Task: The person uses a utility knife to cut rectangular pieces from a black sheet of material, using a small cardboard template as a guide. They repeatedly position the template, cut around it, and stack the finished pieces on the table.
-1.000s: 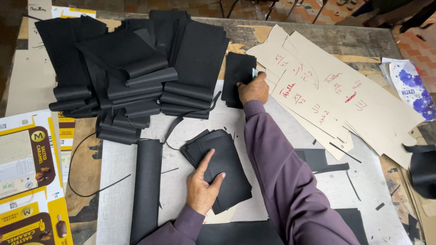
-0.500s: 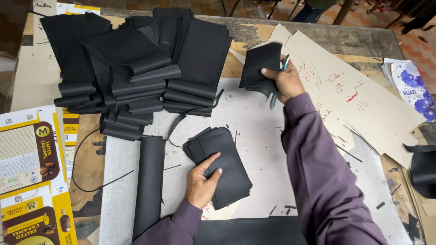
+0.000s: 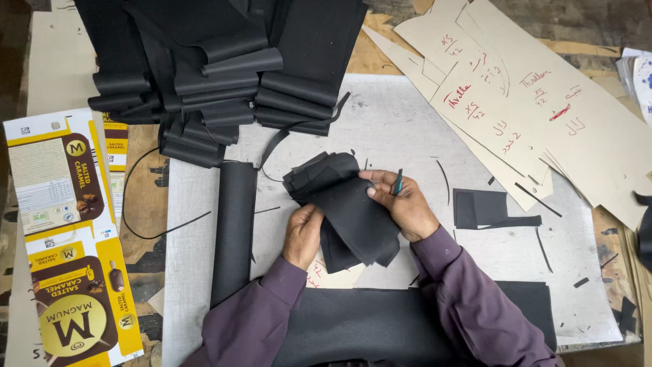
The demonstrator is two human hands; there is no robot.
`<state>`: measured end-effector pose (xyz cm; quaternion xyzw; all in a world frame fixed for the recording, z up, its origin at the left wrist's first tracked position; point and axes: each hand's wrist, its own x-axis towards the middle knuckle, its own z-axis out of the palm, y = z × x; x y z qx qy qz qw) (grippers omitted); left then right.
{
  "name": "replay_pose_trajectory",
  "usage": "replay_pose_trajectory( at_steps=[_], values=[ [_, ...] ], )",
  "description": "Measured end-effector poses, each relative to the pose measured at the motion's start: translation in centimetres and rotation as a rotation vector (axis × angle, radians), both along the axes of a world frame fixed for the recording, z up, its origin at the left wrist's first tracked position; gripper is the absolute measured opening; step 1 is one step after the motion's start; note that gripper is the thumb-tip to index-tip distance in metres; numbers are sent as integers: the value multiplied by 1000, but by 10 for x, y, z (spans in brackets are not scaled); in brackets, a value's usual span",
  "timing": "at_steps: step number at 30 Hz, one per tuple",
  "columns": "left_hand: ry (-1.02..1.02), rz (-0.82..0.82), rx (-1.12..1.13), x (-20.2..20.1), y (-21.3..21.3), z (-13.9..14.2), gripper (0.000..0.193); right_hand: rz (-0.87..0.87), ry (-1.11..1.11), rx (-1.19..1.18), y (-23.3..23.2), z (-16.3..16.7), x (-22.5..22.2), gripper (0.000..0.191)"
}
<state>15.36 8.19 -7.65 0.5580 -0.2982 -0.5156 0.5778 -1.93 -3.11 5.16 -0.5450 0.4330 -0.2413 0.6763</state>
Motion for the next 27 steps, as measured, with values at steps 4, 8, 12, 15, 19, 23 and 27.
replay_pose_trajectory(
  at_steps=[4, 8, 12, 15, 19, 23, 27],
  values=[
    [175, 13, -38, 4, -4, 2, 43, 106, 277, -450, -1, 26, -14, 49],
    [596, 238, -27, 1, -9, 4, 54, 190, 427, -651, 15, 32, -15, 49],
    [671, 286, -42, 1, -9, 1, 68, 78, 352, -712, 30, 12, -7, 47],
    [526, 206, 78, 3, -8, 5, 79, 48, 317, -591, 36, 0, -6, 40],
    [522, 78, -48, 4, -8, 21, 79, -4, 261, -480, 44, -10, -4, 34],
    [513, 89, -45, 3, -12, 32, 77, -129, 35, -175, 51, -17, 1, 30],
    [506, 88, -39, 2, -13, 32, 77, -194, -84, -23, 54, -18, 3, 31]
  ],
)
